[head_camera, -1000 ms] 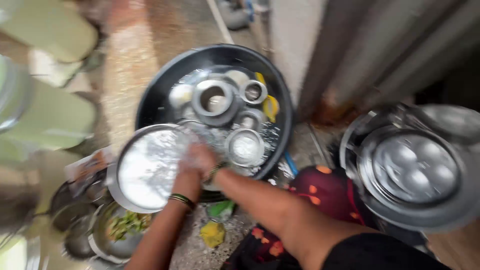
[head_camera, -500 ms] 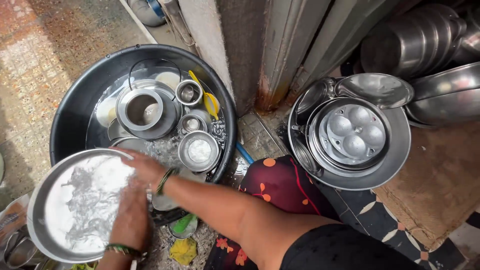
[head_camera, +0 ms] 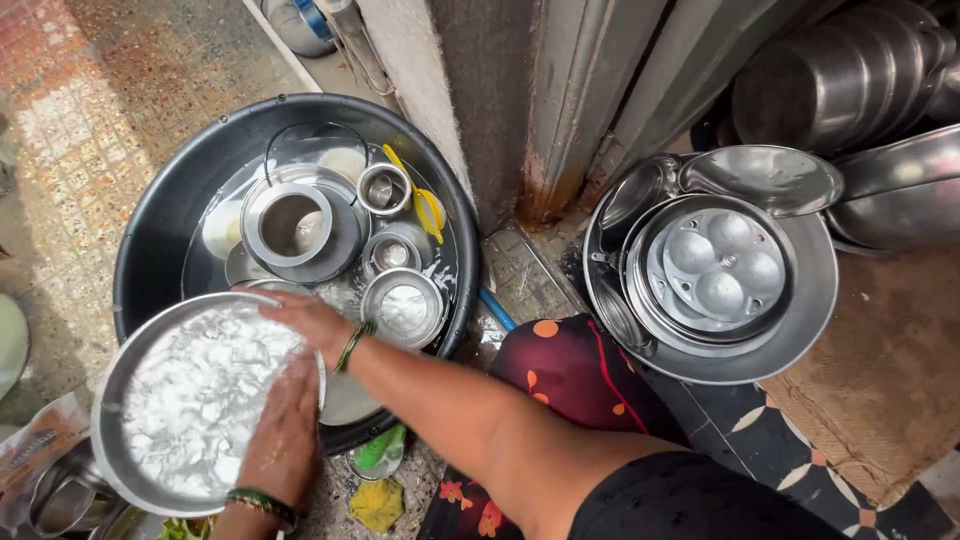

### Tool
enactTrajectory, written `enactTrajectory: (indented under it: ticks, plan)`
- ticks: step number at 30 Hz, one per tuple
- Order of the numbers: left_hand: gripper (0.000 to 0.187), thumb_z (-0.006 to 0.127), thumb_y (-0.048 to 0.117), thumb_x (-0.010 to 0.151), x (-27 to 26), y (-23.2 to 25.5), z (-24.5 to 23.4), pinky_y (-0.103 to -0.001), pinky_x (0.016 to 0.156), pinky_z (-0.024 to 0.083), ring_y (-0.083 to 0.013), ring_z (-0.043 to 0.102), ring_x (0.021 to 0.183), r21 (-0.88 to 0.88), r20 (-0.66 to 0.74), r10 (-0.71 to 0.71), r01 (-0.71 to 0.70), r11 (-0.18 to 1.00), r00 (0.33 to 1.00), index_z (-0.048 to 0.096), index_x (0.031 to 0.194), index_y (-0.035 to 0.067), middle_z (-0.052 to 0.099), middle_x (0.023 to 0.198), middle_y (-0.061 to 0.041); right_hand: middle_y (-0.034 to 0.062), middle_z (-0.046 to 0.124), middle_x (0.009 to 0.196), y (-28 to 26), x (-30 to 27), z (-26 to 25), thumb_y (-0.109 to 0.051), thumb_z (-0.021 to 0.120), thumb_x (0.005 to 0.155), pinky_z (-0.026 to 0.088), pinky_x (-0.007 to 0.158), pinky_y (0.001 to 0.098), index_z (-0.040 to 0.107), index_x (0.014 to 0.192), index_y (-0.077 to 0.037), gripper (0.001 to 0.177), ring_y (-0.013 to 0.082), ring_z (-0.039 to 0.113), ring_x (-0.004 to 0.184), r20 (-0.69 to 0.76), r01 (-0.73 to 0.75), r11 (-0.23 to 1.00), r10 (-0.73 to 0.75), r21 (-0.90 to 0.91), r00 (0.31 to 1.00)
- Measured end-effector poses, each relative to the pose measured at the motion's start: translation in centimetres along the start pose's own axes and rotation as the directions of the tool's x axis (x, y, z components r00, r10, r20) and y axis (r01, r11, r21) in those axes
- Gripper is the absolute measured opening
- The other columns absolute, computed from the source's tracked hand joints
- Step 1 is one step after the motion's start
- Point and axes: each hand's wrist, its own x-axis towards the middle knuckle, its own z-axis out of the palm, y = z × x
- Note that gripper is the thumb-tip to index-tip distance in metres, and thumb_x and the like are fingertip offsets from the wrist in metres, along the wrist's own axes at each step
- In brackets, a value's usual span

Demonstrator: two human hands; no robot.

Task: Washing various metal dishes, plates, and pots in a large basin of water.

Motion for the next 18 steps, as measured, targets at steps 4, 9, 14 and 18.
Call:
enactTrajectory:
  ticks: [4,9,14,18]
  plan:
    - [0.053,0.042,0.008,0.093,2.0,1.4,-3.5,-0.040,0.121,0.033,-0.0288,0.043,0.146,0.259,0.362,-0.305,0.219,0.941,0.881,0.049,0.146,0.003,0.047,0.156,-0.018,0.0090,0.058,0.142,3.3,0.6,-0.5,-0.016,0.056,0.107,0.046,0.105,0.0360,0.049,0.157,-0.016,0.051,0.0173,0.057,0.122,-0.167,0.157,0.985,-0.168,-0.076,0.972]
    - [0.064,0.044,0.013,0.087,-2.0,-3.1,-1.4,-0.047,0.123,0.018,-0.0261,0.029,0.151,0.380,0.064,0.275,-0.278,0.882,0.959,0.040,0.151,0.015,0.038,0.159,-0.010,0.0055,0.067,0.133,6.6,1.3,-7.3,-0.037,0.052,0.111,0.049,0.105,0.0360,0.060,0.141,-0.007,0.043,0.0170,0.064,0.119,-0.153,0.286,0.958,-0.278,0.034,0.948]
    - [0.058,0.057,0.024,0.093,0.8,0.9,-14.5,-0.049,0.119,0.037,-0.0226,0.051,0.142,0.329,0.700,-0.038,-0.275,0.903,0.713,0.047,0.148,0.040,0.061,0.144,0.002,0.0101,0.066,0.090,7.8,6.1,-22.2,-0.037,0.048,0.118,0.052,0.070,0.0361,0.062,0.096,-0.010,0.038,0.0241,0.064,0.083,-0.172,0.434,0.881,-0.405,0.187,0.898]
    - [0.068,0.067,0.008,0.084,-1.9,-9.4,-7.9,-0.040,0.103,0.052,-0.0249,0.066,0.120,-0.174,0.647,-0.224,0.427,0.887,0.729,0.050,0.148,0.028,0.072,0.124,-0.008,0.0099,0.065,0.089,2.2,3.5,-13.5,-0.032,0.050,0.121,0.052,0.076,0.0339,0.061,0.093,-0.008,0.039,0.0227,0.063,0.082,-0.259,0.516,0.651,-0.454,0.557,0.853]
